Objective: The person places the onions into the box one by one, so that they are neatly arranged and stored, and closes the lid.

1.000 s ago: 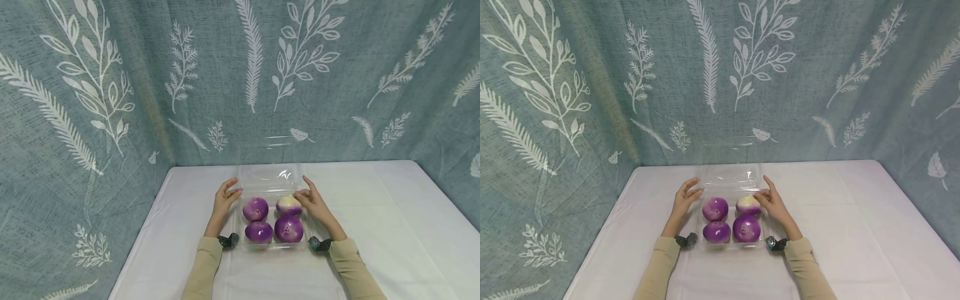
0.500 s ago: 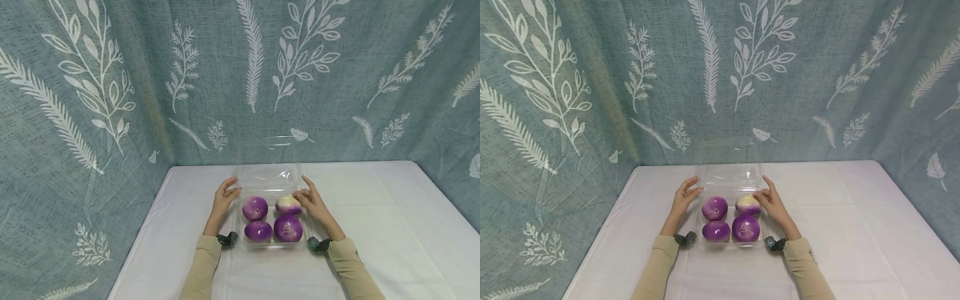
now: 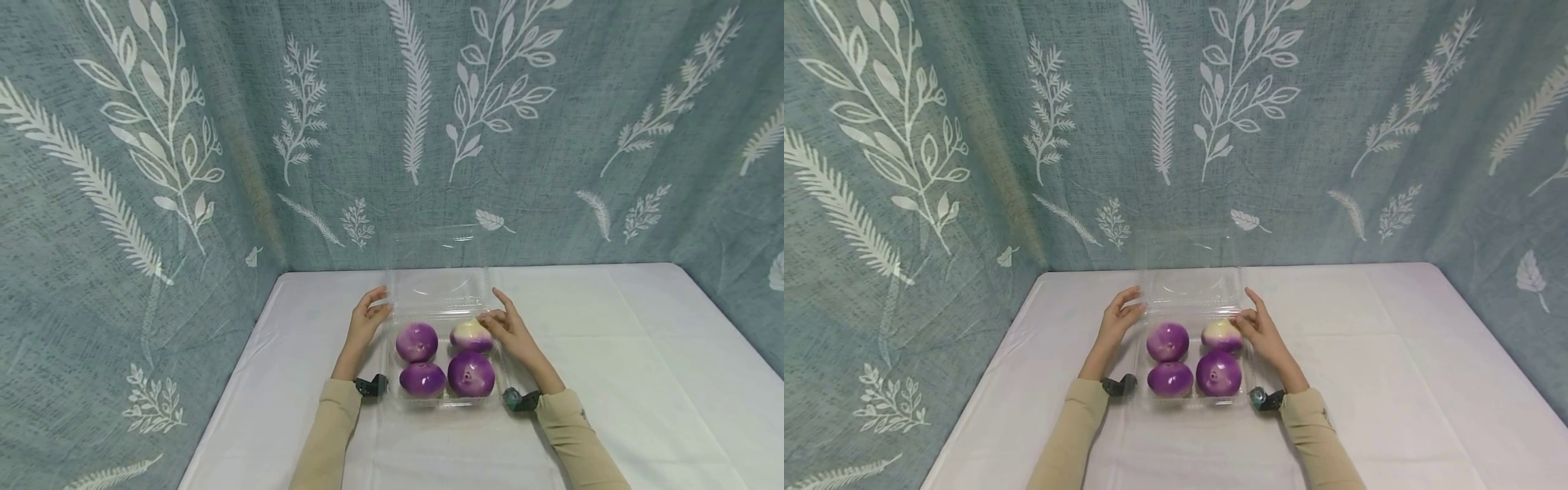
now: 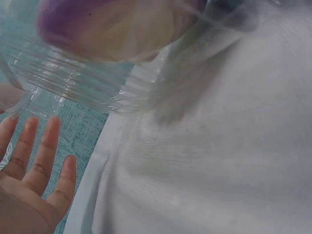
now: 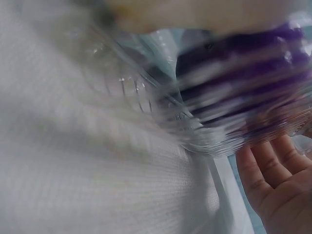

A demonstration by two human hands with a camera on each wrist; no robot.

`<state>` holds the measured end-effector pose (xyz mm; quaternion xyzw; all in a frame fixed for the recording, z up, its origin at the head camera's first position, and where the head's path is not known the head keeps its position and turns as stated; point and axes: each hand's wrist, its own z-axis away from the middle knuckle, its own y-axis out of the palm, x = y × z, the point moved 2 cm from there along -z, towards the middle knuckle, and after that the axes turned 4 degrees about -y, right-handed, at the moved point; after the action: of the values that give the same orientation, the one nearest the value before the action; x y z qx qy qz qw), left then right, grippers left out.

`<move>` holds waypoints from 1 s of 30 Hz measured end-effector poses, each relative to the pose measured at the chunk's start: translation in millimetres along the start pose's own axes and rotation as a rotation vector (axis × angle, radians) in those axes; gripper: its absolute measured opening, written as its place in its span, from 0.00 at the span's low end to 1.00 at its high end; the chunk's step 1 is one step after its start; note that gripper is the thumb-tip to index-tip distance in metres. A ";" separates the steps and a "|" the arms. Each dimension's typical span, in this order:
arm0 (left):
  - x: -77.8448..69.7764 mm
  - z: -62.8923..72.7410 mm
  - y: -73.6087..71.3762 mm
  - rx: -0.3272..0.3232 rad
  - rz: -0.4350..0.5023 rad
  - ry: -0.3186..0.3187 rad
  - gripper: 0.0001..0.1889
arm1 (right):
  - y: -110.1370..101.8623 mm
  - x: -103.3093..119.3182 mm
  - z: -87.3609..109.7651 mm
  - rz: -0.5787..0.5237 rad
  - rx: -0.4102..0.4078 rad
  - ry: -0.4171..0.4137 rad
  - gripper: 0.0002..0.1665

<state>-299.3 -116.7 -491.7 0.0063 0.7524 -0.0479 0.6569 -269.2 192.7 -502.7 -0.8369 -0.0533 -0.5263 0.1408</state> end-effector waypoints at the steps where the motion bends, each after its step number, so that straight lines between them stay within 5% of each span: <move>1: 1.0 -1.2 0.1 -0.007 -0.008 0.000 0.24 | -0.1 -0.1 0.1 0.001 0.001 -0.002 0.39; 6: -0.1 -3.8 -0.1 -0.023 -0.018 -0.008 0.24 | 0.3 0.3 0.3 0.014 0.000 -0.005 0.38; 16: -28.4 1.9 0.6 0.015 -0.023 -0.026 0.24 | 1.4 0.7 0.7 0.040 -0.002 0.015 0.38; 24: -9.9 -14.3 -2.8 -0.021 -0.082 0.009 0.23 | 1.3 2.8 1.1 0.037 0.004 0.036 0.38; 30: -13.8 -19.7 -3.0 -0.014 -0.085 0.011 0.24 | 1.7 4.7 1.1 0.034 0.001 0.033 0.38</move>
<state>-317.0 -117.4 -475.3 -0.0298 0.7559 -0.0706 0.6502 -265.8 191.1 -499.2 -0.8289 -0.0371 -0.5374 0.1511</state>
